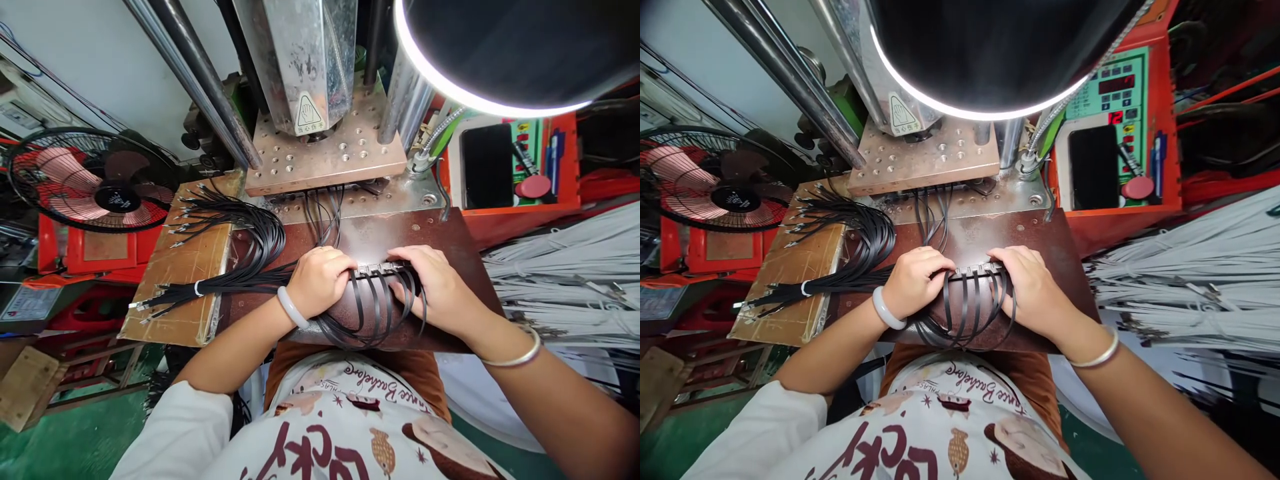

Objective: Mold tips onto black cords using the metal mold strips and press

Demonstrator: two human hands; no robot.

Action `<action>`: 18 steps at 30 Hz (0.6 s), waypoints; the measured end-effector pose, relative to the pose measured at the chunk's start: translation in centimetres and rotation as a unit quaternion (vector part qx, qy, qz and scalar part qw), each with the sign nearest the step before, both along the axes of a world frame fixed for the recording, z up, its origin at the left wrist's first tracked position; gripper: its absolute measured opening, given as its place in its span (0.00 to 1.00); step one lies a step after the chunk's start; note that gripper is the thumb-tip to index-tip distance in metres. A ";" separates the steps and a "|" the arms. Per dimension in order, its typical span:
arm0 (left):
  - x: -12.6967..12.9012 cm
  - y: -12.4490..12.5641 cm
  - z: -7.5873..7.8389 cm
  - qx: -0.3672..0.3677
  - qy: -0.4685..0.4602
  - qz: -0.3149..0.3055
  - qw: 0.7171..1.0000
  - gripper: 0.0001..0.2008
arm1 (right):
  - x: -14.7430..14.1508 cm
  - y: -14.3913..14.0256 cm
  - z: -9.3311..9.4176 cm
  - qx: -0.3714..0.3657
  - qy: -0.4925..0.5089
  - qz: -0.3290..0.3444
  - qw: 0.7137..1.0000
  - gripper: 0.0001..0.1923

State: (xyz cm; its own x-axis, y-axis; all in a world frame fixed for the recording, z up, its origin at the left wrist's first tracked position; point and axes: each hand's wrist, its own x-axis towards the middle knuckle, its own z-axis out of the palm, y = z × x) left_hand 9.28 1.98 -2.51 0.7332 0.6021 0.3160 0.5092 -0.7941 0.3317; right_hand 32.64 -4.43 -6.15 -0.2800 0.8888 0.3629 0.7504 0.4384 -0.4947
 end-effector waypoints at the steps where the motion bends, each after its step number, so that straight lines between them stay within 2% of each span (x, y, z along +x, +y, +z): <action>1: 0.0 -0.1 0.0 0.027 0.021 -0.003 0.999 0.10 | 0.0 0.0 0.0 0.003 -0.007 -0.013 1.000 0.21; 3: 0.1 -0.5 0.1 0.080 0.060 -0.019 0.995 0.13 | -0.1 0.0 0.1 0.013 -0.022 -0.052 0.998 0.22; 5: 0.3 -0.9 -0.1 0.097 0.087 -0.038 0.991 0.15 | 0.0 0.0 0.1 0.015 -0.031 -0.083 0.996 0.23; 8: 0.2 -1.6 -0.2 0.076 0.080 -0.052 0.993 0.15 | 0.3 -0.1 -0.1 0.010 -0.029 -0.082 0.996 0.22; 11: -1.2 -1.1 0.3 0.048 0.007 -0.041 0.998 0.13 | 1.0 -0.1 -0.4 0.023 -0.027 -0.080 0.996 0.16; 14: -4.5 2.1 1.6 0.033 -0.023 0.067 0.997 0.14 | 1.4 0.1 -0.7 0.044 -0.030 -0.048 0.997 0.10; 16: -7.0 5.3 2.4 0.017 0.054 0.124 0.991 0.15 | 1.2 0.5 -0.5 0.060 -0.031 -0.008 0.998 0.09; 18: -9.1 8.1 3.0 -0.009 0.160 0.114 0.980 0.18 | 1.1 0.9 -0.1 0.071 -0.032 0.022 0.997 0.10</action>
State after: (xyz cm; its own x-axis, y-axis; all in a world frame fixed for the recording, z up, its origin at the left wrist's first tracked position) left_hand 0.21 10.12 0.44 0.6386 0.7654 0.0796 0.7532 -0.6429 0.1394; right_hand 33.77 -3.54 -6.23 -0.3445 0.8158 0.4646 0.7572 0.5340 -0.3762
